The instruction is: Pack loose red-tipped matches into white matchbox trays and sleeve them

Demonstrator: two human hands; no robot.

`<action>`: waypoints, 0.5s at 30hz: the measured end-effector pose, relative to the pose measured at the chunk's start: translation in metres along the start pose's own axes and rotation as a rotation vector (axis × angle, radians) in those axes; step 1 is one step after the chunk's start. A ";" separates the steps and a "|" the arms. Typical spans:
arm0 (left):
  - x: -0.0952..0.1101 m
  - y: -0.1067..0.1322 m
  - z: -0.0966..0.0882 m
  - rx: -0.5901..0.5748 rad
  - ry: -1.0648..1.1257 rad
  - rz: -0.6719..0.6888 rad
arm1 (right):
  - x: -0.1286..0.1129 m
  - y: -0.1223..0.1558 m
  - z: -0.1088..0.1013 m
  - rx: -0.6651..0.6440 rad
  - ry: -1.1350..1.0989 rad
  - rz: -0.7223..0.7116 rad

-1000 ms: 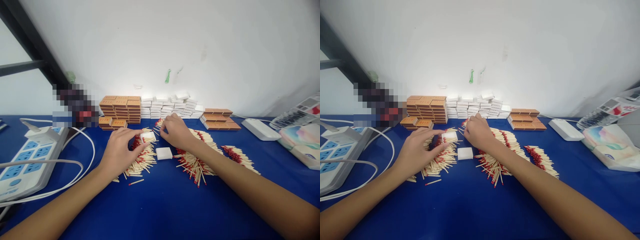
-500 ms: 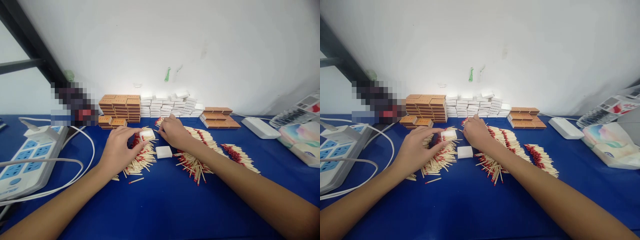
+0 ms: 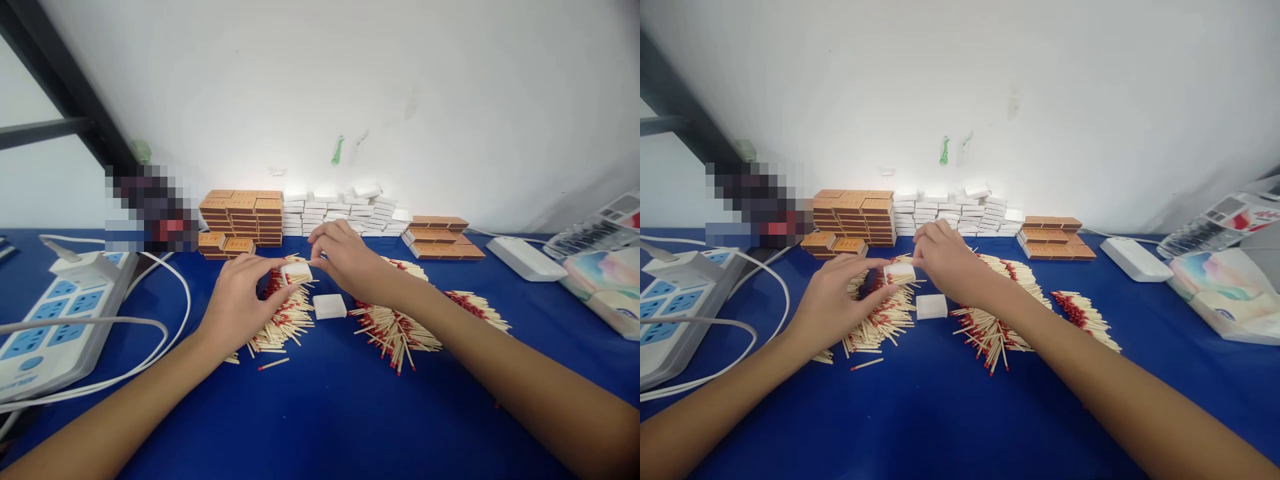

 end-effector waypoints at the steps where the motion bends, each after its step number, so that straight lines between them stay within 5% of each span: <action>1: 0.000 0.001 0.001 -0.001 0.009 0.008 | -0.004 0.000 0.000 0.003 0.027 -0.031; 10: 0.006 0.000 0.002 0.019 0.076 0.082 | -0.022 -0.001 0.003 -0.041 0.107 -0.063; 15: 0.003 -0.001 -0.004 0.041 0.002 -0.008 | 0.010 -0.002 -0.008 0.067 0.028 0.111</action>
Point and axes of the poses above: each hand's wrist, its own y-axis away from the middle knuckle, its own z-axis out of the palm, x = y × z, the point moved 6 cm from there along -y, towards the middle knuckle, and after that the axes turned 1 degree about -y, right-handed, at the moved point
